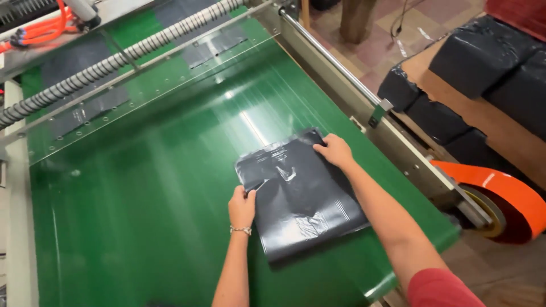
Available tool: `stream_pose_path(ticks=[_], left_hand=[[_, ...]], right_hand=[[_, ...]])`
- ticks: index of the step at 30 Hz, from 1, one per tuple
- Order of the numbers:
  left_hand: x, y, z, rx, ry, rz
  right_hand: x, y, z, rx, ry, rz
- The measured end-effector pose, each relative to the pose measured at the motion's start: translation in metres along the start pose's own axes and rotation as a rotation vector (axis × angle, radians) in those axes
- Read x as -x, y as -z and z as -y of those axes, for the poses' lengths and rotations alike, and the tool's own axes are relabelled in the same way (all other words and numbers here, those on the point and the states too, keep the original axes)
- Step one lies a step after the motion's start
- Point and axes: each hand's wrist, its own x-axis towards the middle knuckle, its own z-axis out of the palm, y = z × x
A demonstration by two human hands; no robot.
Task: Folding black plastic bags and inserting them into clear plastic sleeves at a packaging station.
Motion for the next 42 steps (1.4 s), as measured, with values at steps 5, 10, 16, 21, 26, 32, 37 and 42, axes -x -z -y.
stream_pose_path(ticks=[5, 10, 16, 21, 26, 32, 37, 42], left_hand=[[-0.009, -0.013, -0.006, -0.37, -0.047, 0.03], [-0.009, -0.008, -0.027, -0.47, 0.015, 0.028], [0.055, -0.007, -0.082, -0.6, -0.509, -0.311], [0.057, -0.054, -0.056, 0.165, -0.272, 0.31], [0.047, -0.024, -0.067, 1.094, 0.423, 0.658], [0.04, -0.018, 0.017, 1.784, 0.672, 0.558], [0.08, 0.016, 0.001, 1.463, 0.501, 0.581], [0.134, 0.044, -0.024, 0.834, 0.333, 0.138]], right_hand=[[-0.045, -0.01, -0.022, 0.158, 0.006, 0.101], [-0.077, -0.012, 0.003, 0.372, 0.082, 0.265], [-0.117, -0.045, -0.004, 0.607, -0.038, 0.501], [-0.1, -0.044, 0.014, 0.701, -0.002, 0.482], [0.016, 0.027, 0.079, 0.486, 0.387, -0.046], [0.176, 0.051, 0.032, 0.334, 0.674, -0.396], [0.235, 0.034, -0.004, 0.346, 0.656, -0.352], [0.252, 0.053, 0.014, 0.453, 0.506, -0.153]])
